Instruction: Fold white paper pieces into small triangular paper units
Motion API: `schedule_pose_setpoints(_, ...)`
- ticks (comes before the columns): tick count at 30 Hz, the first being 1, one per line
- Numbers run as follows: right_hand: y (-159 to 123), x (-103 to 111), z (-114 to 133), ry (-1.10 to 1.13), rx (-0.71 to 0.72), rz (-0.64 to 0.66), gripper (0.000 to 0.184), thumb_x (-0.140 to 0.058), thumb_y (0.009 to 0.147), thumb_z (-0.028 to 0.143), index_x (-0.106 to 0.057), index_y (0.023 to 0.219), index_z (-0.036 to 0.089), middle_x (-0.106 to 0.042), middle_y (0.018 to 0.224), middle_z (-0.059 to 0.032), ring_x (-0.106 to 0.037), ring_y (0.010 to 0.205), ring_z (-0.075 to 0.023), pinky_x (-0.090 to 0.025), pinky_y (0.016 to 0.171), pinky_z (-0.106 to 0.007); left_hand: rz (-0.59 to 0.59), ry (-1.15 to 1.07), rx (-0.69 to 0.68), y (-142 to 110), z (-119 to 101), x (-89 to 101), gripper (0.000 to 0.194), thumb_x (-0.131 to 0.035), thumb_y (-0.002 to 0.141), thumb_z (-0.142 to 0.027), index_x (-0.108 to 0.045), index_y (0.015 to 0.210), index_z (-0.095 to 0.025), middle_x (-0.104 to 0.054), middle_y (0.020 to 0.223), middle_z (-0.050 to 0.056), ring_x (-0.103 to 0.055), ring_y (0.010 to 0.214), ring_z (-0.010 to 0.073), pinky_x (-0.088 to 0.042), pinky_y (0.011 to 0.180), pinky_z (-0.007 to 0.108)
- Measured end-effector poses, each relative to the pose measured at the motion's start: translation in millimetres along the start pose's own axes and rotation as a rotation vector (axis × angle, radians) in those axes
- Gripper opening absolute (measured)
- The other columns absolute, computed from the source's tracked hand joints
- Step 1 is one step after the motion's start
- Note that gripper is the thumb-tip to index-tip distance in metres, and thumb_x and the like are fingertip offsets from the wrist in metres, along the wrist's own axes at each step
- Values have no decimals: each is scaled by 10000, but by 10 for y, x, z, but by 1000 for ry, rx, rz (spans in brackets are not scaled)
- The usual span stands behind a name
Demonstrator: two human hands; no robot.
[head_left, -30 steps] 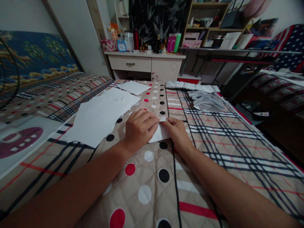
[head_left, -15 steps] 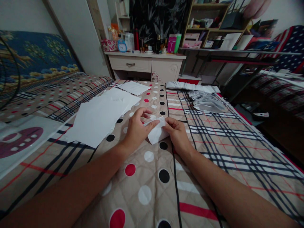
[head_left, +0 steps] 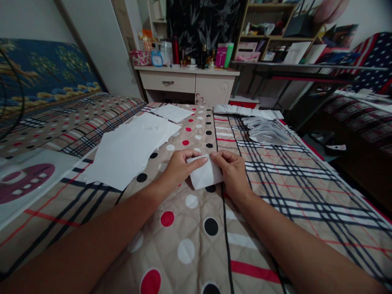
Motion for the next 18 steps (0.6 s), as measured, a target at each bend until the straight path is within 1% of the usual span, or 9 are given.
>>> schedule_pose_setpoints(2, 1, 38, 27, -17, 31, -29, 281, -686, 755, 374, -597, 576, 178, -489, 537, 29, -375, 503, -100, -286, 483, -249, 67, 33, 31, -14, 26, -60, 338, -806, 658, -416, -694, 798, -130, -672, 715, 14, -587, 601, 121, -442, 537, 223)
schedule_pose_setpoints(5, 8, 98, 71, -26, 98, -76, 261, -680, 774, 375, -634, 612, 176, -544, 580, 16, -430, 539, -110, -334, 509, -247, 162, 35, 79, -29, 73, -135, 377, -848, 614, -350, -669, 853, -119, -689, 762, 34, -628, 644, 145, -485, 570, 241)
schedule_pose_setpoints(8, 20, 196, 111, -25, 175, -166, 249, -681, 781, 399, -676, 689, 168, -597, 646, 3, -480, 591, -120, -382, 549, -247, 170, -77, 130, -22, 113, -136, 514, -871, 584, -288, -639, 1014, -129, -721, 871, 58, -671, 715, 168, -523, 629, 265)
schedule_pose_setpoints(10, 26, 266, 122, -9, 204, -236, 252, -691, 771, 405, -687, 717, 158, -606, 664, 2, -486, 596, -116, -393, 552, -243, 159, -110, 158, -9, 141, -123, 529, -860, 603, -283, -643, 1059, -125, -732, 929, 81, -679, 736, 162, -515, 628, 246)
schedule_pose_setpoints(12, 34, 295, 110, 18, 197, -268, 250, -705, 756, 400, -688, 729, 152, -599, 653, 9, -477, 573, -107, -389, 535, -236, 124, -107, 154, 13, 152, -82, 442, -842, 622, -285, -673, 991, -110, -734, 912, 84, -664, 704, 135, -488, 596, 214)
schedule_pose_setpoints(13, 40, 286, 99, 31, 180, -263, 250, -710, 750, 399, -684, 730, 151, -591, 638, 13, -470, 555, -103, -386, 523, -233, 83, -108, 139, 28, 148, -39, 393, -831, 628, -283, -682, 945, -105, -733, 872, 75, -648, 666, 117, -471, 571, 200)
schedule_pose_setpoints(16, 41, 215, 88, 44, 130, -219, 250, -724, 732, 395, -661, 708, 155, -559, 577, 30, -448, 494, -92, -370, 483, -227, -94, -99, 85, 60, 120, 146, 300, -805, 628, -252, -666, 853, -110, -698, 701, 21, -575, 522, 72, -417, 488, 178)
schedule_pose_setpoints(18, 32, 179, 103, 32, 117, -205, 252, -727, 723, 389, -640, 674, 158, -548, 548, 34, -444, 473, -90, -362, 464, -223, -180, -58, 48, 66, 78, 246, 257, -792, 627, -219, -636, 807, -123, -662, 623, -12, -539, 459, 60, -387, 442, 171)
Point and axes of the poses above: each hand's wrist, its own y-axis towards the middle knuckle, its own x-axis out of the back of the hand, z = x × y, the point moved 9 cm from there along y, towards the middle knuckle
